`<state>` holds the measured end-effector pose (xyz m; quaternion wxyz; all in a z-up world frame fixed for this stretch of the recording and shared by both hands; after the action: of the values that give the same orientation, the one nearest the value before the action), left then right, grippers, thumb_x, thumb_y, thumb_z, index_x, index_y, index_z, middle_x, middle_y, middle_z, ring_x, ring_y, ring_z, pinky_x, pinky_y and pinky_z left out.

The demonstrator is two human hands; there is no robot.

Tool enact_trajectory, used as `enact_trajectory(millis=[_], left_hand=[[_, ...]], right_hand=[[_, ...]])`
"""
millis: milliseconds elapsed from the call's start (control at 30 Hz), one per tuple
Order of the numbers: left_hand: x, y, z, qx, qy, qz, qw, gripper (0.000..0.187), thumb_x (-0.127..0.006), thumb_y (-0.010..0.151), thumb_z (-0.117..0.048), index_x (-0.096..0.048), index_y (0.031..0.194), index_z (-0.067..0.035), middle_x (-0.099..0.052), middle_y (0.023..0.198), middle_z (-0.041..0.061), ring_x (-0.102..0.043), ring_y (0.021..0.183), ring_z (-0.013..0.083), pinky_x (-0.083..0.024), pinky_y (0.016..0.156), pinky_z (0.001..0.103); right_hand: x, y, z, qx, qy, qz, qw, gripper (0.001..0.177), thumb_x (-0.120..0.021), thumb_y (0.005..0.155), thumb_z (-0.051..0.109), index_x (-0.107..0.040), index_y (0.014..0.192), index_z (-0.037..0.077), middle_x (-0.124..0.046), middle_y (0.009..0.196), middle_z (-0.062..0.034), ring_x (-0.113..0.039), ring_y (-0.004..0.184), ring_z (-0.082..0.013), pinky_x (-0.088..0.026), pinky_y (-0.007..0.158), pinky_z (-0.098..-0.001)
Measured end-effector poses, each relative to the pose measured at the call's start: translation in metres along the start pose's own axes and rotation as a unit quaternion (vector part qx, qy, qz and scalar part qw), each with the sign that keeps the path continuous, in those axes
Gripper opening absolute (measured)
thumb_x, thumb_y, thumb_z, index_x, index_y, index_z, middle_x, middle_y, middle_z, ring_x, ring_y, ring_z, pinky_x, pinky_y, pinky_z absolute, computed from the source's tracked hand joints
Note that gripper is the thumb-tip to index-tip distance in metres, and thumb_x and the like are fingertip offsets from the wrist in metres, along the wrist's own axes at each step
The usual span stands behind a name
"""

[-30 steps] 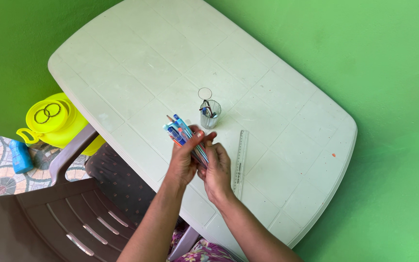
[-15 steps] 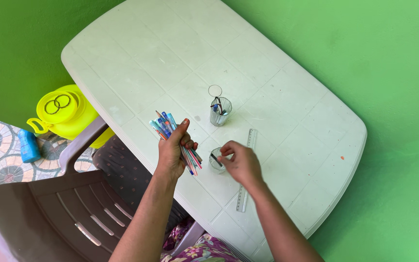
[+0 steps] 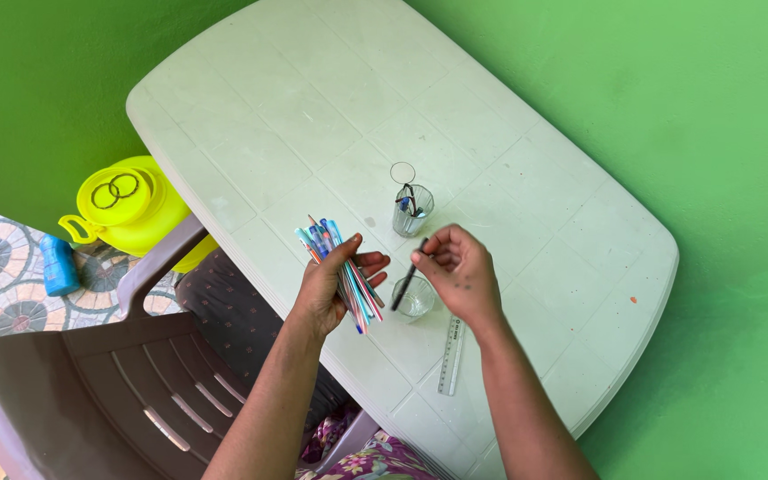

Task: The person places a small box and a colorful container on a shelf, then moves to a table to sort pens and pencils from a glass into their hand. They place the writing instruments and a ruler into a cabinet, then return to the table to handle a pair of glasses and a glass.

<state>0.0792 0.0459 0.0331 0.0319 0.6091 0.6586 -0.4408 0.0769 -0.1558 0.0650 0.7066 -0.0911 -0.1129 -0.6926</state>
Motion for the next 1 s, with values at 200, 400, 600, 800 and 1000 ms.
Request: enact_trajectory(millis=[200, 400, 600, 800, 1000], left_hand=[[-0.011, -0.002, 0.014, 0.054, 0.028, 0.075, 0.995, 0.04, -0.065, 0.091, -0.038, -0.063, 0.107, -0.002, -0.072, 0.093, 0.016, -0.076, 0.082, 0.0247, -0.067, 0.074, 0.042], [0.005, 0.009, 0.027, 0.046, 0.011, 0.072, 0.996, 0.037, -0.07, 0.092, -0.042, -0.061, 0.105, -0.008, -0.053, 0.069, 0.0, -0.056, 0.056, 0.011, -0.058, 0.056, 0.032], [0.017, 0.013, 0.02, 0.009, -0.02, 0.027, 0.999, 0.026, -0.078, 0.089, -0.016, -0.061, 0.102, -0.003, -0.054, 0.065, -0.001, -0.056, 0.054, 0.0096, -0.057, 0.054, 0.03], [0.013, 0.014, 0.02, 0.024, -0.038, 0.007, 0.999, 0.017, -0.072, 0.089, -0.01, -0.062, 0.099, -0.002, -0.055, 0.064, 0.0, -0.058, 0.053, 0.0106, -0.059, 0.054, 0.029], [0.013, 0.013, 0.025, 0.033, -0.022, 0.013, 0.999, 0.014, -0.07, 0.092, -0.011, -0.063, 0.1, -0.003, -0.054, 0.065, -0.001, -0.058, 0.055, 0.009, -0.06, 0.057, 0.029]], right_hand=[[-0.027, 0.019, 0.02, -0.04, 0.092, 0.106, 0.989, 0.018, -0.079, 0.086, 0.01, -0.063, 0.093, 0.007, -0.072, 0.085, -0.0023, -0.067, 0.074, -0.0099, -0.059, 0.068, -0.0259], [-0.037, 0.006, -0.002, -0.007, 0.006, 0.042, 0.999, 0.021, -0.076, 0.092, 0.019, -0.061, 0.101, 0.007, -0.078, 0.105, -0.0048, -0.072, 0.1, -0.0152, -0.053, 0.092, -0.0374], [-0.036, -0.029, -0.023, 0.112, -0.3, 0.062, 0.945, 0.058, -0.093, 0.066, 0.018, -0.068, 0.118, 0.011, -0.06, 0.131, -0.0181, -0.051, 0.129, -0.0419, -0.044, 0.103, -0.0502], [-0.017, -0.021, -0.05, 0.032, -0.26, 0.03, 0.965, 0.057, -0.087, 0.073, 0.012, -0.065, 0.126, 0.015, -0.062, 0.13, -0.0108, -0.064, 0.12, -0.0295, -0.052, 0.102, -0.038], [0.026, 0.029, -0.062, -0.037, -0.317, -0.046, 0.947, 0.062, -0.086, 0.075, 0.013, -0.062, 0.132, 0.016, -0.059, 0.13, -0.0133, -0.065, 0.111, -0.0305, -0.056, 0.091, -0.0385]])
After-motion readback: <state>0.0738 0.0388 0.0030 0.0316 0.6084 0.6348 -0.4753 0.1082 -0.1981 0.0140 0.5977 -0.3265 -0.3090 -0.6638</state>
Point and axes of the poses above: each hand's wrist, its own y-axis towards the middle knuckle, its own x-axis out of the back of the hand, z = x × y, the point moved 3 cm from there along y, towards the middle knuckle
